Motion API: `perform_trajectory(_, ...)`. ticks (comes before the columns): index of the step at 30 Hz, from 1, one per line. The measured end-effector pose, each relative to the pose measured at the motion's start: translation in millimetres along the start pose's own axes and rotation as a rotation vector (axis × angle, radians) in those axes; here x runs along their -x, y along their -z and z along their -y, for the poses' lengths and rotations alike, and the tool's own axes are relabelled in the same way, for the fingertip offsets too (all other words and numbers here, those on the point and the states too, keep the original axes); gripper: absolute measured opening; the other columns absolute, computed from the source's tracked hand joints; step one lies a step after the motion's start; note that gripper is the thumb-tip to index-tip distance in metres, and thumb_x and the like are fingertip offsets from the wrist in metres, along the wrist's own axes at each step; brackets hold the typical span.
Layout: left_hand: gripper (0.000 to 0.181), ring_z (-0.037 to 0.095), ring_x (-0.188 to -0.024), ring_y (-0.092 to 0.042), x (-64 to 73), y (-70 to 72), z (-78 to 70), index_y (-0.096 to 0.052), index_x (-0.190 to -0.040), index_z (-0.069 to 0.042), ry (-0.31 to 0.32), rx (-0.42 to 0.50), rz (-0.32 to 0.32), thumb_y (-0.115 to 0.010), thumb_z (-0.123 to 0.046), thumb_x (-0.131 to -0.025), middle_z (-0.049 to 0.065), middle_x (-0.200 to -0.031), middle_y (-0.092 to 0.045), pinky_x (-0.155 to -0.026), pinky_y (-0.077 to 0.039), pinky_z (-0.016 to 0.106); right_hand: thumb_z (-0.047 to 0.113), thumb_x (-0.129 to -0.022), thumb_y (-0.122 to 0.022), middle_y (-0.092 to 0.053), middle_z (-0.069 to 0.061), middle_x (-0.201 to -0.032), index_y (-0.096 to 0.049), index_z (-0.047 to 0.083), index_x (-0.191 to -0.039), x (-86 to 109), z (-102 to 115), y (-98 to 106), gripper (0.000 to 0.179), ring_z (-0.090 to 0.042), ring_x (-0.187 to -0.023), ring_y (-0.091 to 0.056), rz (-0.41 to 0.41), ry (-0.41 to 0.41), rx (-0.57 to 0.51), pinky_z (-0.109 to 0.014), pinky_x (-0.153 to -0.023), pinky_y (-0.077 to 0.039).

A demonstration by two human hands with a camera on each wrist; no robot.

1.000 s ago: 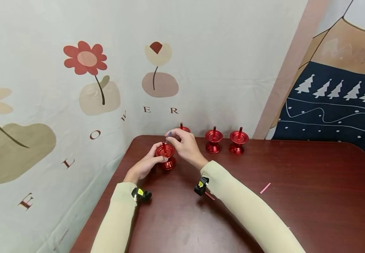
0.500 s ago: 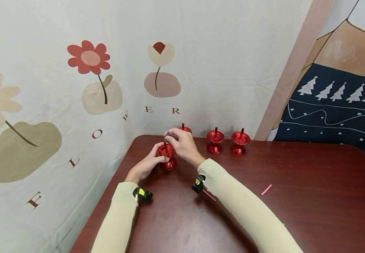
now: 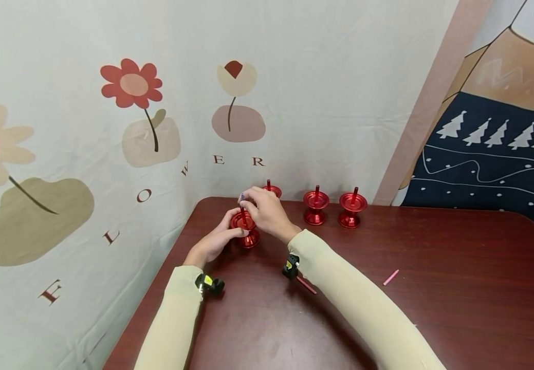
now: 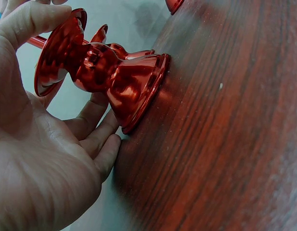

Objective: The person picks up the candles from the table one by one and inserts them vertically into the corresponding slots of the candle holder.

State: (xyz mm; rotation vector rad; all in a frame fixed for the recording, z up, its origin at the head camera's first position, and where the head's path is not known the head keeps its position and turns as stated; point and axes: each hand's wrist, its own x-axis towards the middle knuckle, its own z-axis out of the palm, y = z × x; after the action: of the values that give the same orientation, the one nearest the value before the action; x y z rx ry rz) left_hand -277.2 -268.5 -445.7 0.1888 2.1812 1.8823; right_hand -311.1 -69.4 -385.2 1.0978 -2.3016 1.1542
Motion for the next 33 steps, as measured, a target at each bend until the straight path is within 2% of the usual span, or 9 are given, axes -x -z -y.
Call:
perform_trajectory(7, 0.083, 0.034, -0.150, -0.037, -0.3, -0.6, -0.4, -0.018, -0.168, -0.014, -0.005, 0.009, -0.002, -0.065, -0.013, -0.099, 0.023, -0.165, -0.040, -0.127, -0.021, 0.052, 0.009, -0.108, -0.070, -0.075, -0.008, -0.108, -0.077, 0.005, -0.108, -4.1, 4.8, 4.3, 0.008, -0.024, -0.095, -0.069, 0.061, -0.005, 0.081, -0.043, -0.085, -0.054)
perform_trajectory(12, 0.083, 0.034, -0.150, -0.037, -0.8, -1.3, -0.4, -0.019, -0.167, -0.014, -0.005, 0.014, -0.004, -0.065, -0.012, -0.099, 0.023, -0.164, -0.041, -0.127, -0.021, 0.052, 0.009, -0.109, -0.069, -0.075, -0.008, -0.109, -0.077, 0.006, -0.109, -6.4, 6.1, 5.0, 0.008, -0.025, -0.099, -0.071, 0.091, -0.028, 0.095, -0.045, -0.088, -0.056)
perform_trajectory(33, 0.079, 0.035, -0.147, -0.041, 2.5, -0.8, -3.5, -0.025, -0.167, -0.013, -0.018, -0.021, -0.024, -0.066, -0.011, -0.101, 0.023, -0.160, -0.045, -0.126, -0.026, 0.054, 0.009, -0.108, -0.071, -0.076, -0.008, -0.111, -0.077, 0.005, -0.109, -4.8, 4.2, 6.1, 0.008, -0.025, -0.104, -0.072, 0.113, -0.004, 0.099, -0.045, -0.094, -0.056)
